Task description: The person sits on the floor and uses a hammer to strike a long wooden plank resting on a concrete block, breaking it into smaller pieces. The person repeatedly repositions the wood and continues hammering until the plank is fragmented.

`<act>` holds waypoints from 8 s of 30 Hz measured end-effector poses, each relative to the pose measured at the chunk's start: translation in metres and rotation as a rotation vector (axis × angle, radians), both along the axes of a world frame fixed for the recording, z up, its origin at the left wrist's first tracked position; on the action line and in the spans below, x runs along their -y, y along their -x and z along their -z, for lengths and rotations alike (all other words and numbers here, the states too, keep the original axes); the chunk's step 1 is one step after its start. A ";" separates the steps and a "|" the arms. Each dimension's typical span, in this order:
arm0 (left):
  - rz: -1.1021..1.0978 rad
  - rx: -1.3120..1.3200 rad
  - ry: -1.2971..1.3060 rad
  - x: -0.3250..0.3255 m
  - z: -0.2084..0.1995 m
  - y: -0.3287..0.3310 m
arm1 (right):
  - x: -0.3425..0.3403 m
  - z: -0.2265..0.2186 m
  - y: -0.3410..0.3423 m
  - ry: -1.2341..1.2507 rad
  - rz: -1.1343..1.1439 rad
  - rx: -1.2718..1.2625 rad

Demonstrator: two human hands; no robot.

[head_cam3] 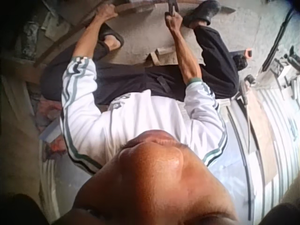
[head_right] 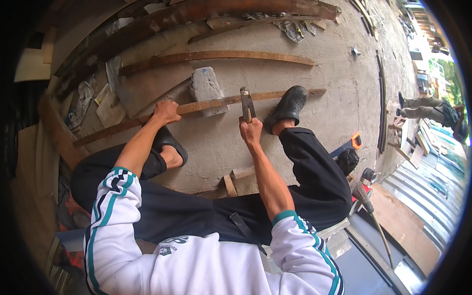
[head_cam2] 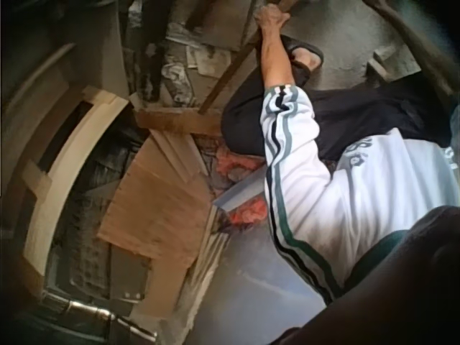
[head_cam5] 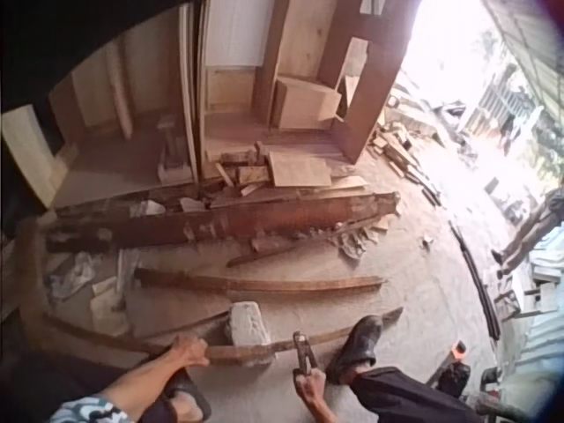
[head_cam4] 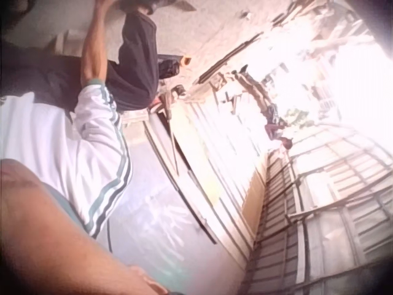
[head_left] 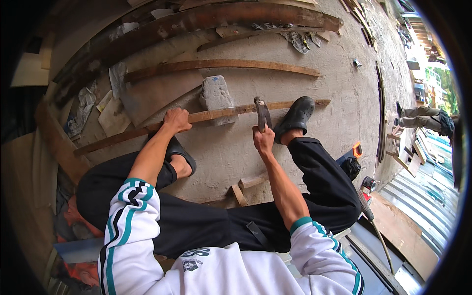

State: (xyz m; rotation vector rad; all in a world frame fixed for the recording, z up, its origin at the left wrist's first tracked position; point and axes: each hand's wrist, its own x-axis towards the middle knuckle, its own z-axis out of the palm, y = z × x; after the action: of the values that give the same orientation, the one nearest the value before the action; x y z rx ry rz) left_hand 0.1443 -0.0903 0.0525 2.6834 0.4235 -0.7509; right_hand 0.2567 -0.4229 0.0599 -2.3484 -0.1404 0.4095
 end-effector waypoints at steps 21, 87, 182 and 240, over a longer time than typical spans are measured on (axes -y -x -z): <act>0.009 0.036 -0.002 0.003 0.000 -0.005 | 0.033 0.009 0.004 -0.023 -0.322 0.177; 0.126 0.199 -0.137 -0.010 0.030 -0.022 | -0.108 -0.131 -0.109 1.495 -0.922 -0.161; -0.063 0.692 0.179 0.019 -0.013 -0.040 | -0.076 -0.072 -0.122 1.088 -1.128 0.503; -0.471 1.156 0.849 0.267 -0.084 -0.245 | 0.029 0.001 -0.137 -0.336 -0.287 0.153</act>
State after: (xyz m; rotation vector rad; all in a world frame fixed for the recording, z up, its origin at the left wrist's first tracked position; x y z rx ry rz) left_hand 0.3895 -0.3576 0.1368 1.6801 0.2836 0.6430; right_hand 0.3936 -0.4514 0.0589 -2.0279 -0.5793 0.3146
